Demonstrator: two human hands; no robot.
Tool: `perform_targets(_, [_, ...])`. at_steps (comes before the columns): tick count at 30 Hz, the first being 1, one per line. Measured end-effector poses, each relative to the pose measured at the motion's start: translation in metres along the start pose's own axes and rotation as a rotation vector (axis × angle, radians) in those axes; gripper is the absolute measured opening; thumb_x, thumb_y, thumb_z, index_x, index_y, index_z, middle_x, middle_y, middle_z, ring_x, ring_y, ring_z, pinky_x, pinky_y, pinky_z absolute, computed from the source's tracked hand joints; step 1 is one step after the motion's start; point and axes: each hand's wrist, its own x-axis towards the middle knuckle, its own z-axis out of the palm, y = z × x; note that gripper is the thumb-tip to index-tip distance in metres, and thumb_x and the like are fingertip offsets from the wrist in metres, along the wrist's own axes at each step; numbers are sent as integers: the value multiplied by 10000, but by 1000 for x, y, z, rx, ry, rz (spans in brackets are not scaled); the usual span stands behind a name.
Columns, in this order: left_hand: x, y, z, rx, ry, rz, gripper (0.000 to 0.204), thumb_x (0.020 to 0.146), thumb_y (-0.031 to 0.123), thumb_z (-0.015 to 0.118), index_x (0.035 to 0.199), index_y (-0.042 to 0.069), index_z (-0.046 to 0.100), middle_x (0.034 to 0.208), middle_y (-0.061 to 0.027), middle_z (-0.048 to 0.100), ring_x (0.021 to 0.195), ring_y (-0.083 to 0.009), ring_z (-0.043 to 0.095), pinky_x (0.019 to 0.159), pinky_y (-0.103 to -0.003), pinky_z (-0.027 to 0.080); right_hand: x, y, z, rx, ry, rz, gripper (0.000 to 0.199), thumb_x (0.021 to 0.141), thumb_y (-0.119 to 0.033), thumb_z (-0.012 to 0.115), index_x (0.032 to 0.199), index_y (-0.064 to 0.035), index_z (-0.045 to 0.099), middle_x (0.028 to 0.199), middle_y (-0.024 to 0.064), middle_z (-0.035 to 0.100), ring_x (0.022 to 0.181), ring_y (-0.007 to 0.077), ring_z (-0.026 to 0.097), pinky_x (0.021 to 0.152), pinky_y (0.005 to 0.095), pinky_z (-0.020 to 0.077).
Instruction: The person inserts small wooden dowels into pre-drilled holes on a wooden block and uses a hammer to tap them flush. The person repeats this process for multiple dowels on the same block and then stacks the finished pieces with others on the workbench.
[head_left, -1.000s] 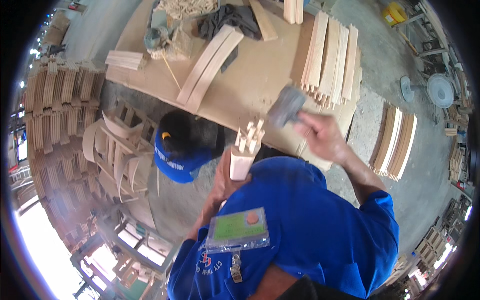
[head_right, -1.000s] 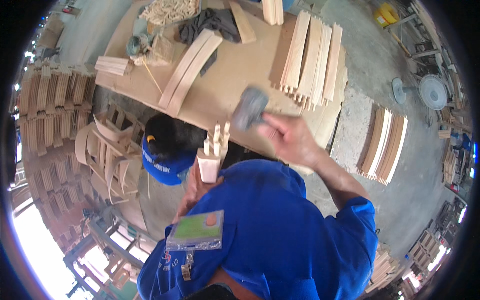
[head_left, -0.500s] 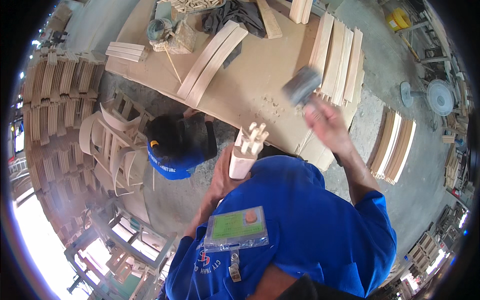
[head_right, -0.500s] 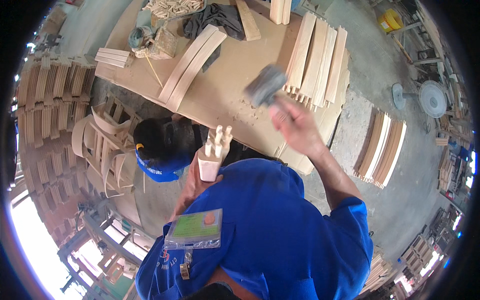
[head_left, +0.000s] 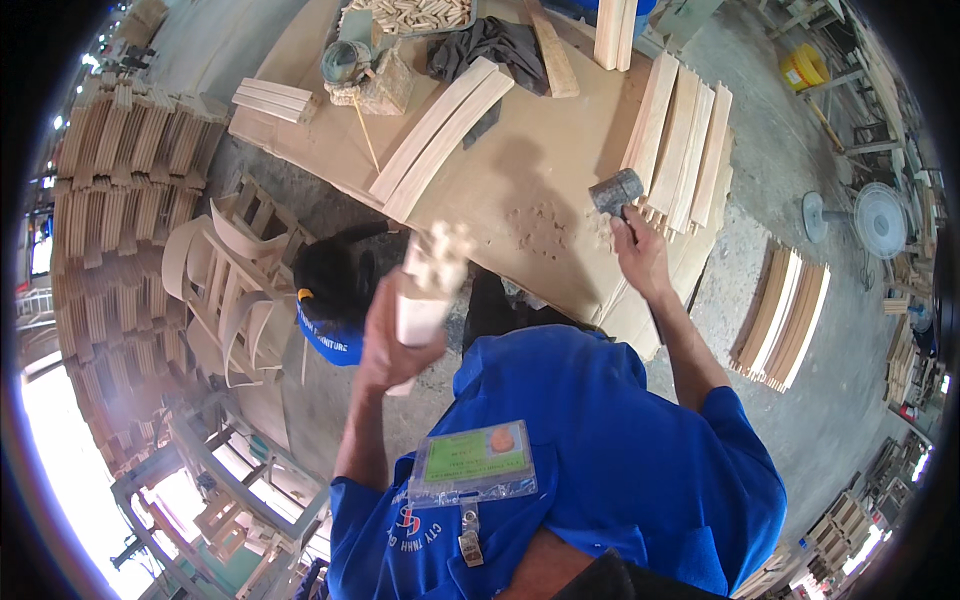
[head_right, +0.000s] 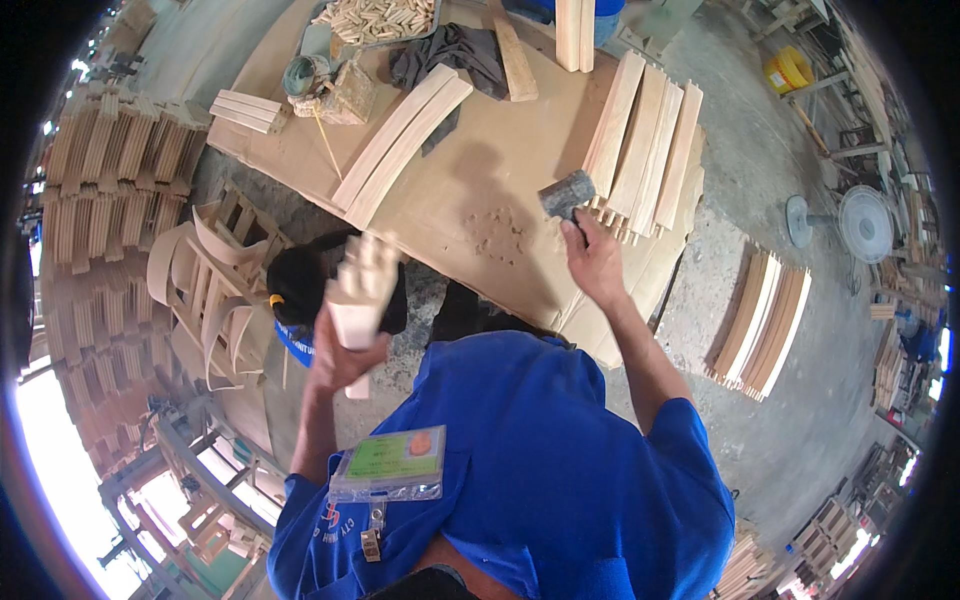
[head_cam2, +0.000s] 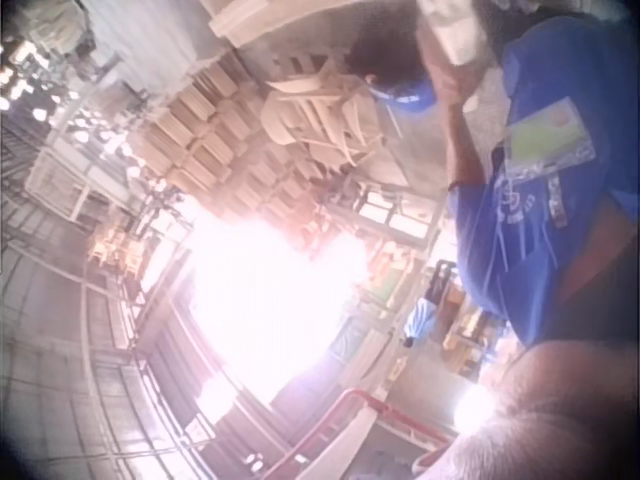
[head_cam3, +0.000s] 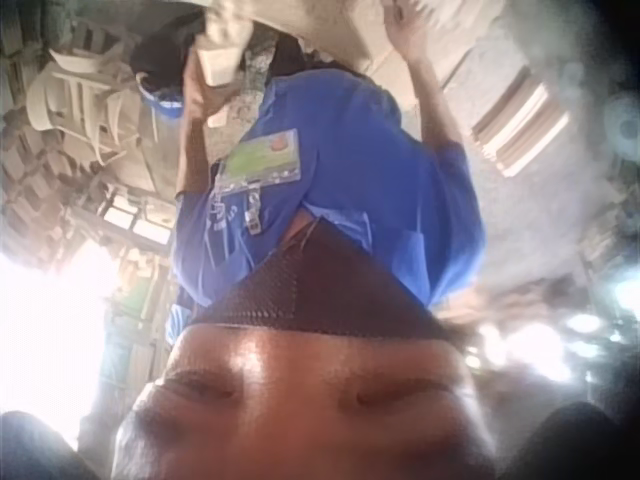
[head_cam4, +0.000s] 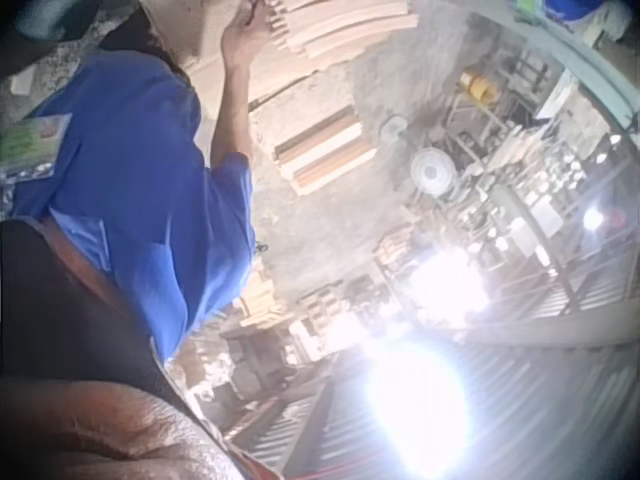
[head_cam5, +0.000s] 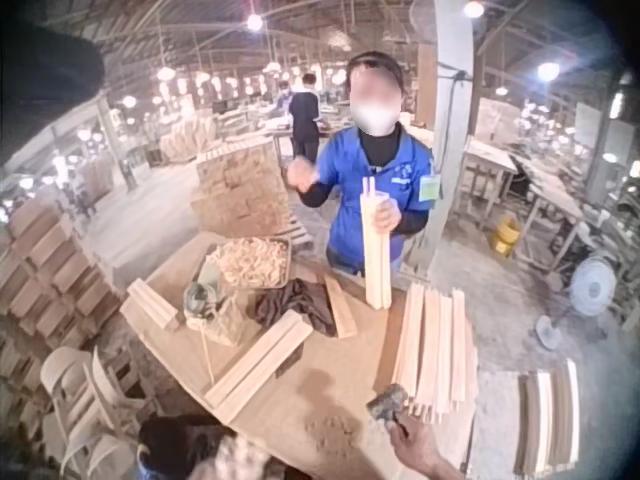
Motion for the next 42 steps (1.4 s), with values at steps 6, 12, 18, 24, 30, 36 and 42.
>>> perform_targets(6, [34,47,-68,156,303,227,545,780,56,859,1258,-50,619,1108,-102,678,981,-183,666,856,-371,582,-2,52,17,-319,-53,-107,386,989,-178,674,1342,-29,632,960,239,716,895,443,711,772,505,561])
perform_targets(12, [104,99,-67,-841,521,401,349,894,202,752,1155,-4,647,1052,-137,679,1011,-284,693,925,-469,595,14,-14,-8,-428,-57,-360,561,902,-175,773,1426,-86,592,1185,170,698,1033,385,690,901,496,566])
perform_targets(18, [159,104,10,-1166,497,60,512,1008,391,637,1343,15,546,1170,-171,656,1131,-357,666,1000,-567,553,19,-36,-48,20,-205,-177,913,789,-221,908,1565,-88,446,1380,159,651,1231,313,659,1039,465,524])
perform_targets(24, [155,53,119,-1618,-93,-509,794,1041,691,463,1497,41,480,1470,-209,538,1381,-407,528,1119,-621,459,22,-93,-28,447,-134,-659,1224,681,-438,1001,1603,-23,312,1587,190,473,1429,295,515,1167,468,459])
perform_targets(30, [165,7,141,-1546,-116,-702,866,987,775,494,1459,50,537,1434,-215,567,1295,-374,596,1068,-571,512,31,-125,3,895,-220,-238,600,813,-42,893,1345,14,622,1247,134,737,1090,203,734,887,349,625])
perform_targets(36, [160,-13,77,-1071,-470,-786,823,989,746,537,1424,48,568,1377,-175,604,1176,-325,668,1007,-475,559,62,-157,17,839,-193,-294,462,798,-54,914,1211,-13,712,1109,70,780,996,148,738,866,333,617])
perform_targets(42, [130,19,43,-264,172,189,811,910,510,794,1429,-33,489,1393,-213,574,1204,-300,642,1050,-426,522,69,-177,32,834,-171,-356,472,823,-84,906,1239,-30,690,1138,58,771,1014,130,722,899,316,596])
